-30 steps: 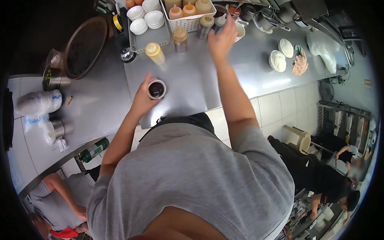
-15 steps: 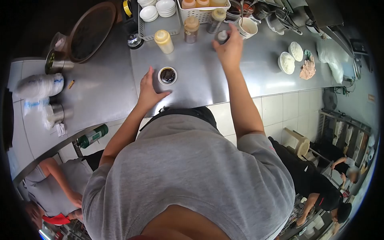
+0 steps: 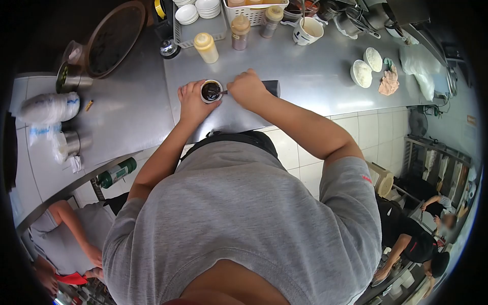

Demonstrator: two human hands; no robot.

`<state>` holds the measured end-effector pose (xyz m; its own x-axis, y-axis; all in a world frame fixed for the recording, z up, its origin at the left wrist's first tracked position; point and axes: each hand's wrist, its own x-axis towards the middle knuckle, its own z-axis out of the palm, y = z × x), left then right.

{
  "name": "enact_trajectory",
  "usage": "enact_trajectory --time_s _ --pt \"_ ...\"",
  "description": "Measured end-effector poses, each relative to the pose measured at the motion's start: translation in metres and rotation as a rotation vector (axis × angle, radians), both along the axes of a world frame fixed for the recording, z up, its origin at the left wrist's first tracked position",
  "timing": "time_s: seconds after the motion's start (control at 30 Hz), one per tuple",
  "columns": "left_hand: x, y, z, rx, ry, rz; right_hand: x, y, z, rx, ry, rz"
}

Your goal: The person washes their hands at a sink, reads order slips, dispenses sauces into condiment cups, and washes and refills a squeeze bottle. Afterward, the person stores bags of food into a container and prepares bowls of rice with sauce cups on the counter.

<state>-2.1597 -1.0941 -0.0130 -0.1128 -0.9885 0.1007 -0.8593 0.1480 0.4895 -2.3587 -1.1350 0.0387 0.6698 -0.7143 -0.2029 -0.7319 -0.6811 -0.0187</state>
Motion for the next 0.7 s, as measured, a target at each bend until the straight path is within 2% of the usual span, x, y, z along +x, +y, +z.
enact_trajectory --time_s 0.2,0.3,0.4,0.5,0.6,0.7 --pt "0.003 -0.004 0.000 0.010 0.037 0.001 0.006 -0.013 0.008 0.007 0.022 0.059" --pt "0.008 -0.008 0.005 -0.015 0.046 0.050 -0.004 -0.012 0.008 0.001 -0.076 0.038" --pt "0.018 -0.014 0.019 -0.043 0.064 0.090 -0.014 -0.012 0.014 0.079 -0.286 -0.013" --pt "0.035 -0.026 0.027 -0.088 0.092 0.135 -0.026 -0.020 0.012 0.020 -0.625 -0.151" --pt "0.069 -0.044 0.018 -0.127 0.016 0.212 -0.036 -0.030 0.017 0.004 -0.826 -0.521" --pt "0.113 -0.069 0.006 -0.084 -0.031 0.364 -0.053 -0.063 -0.008 -0.166 -1.044 -0.712"
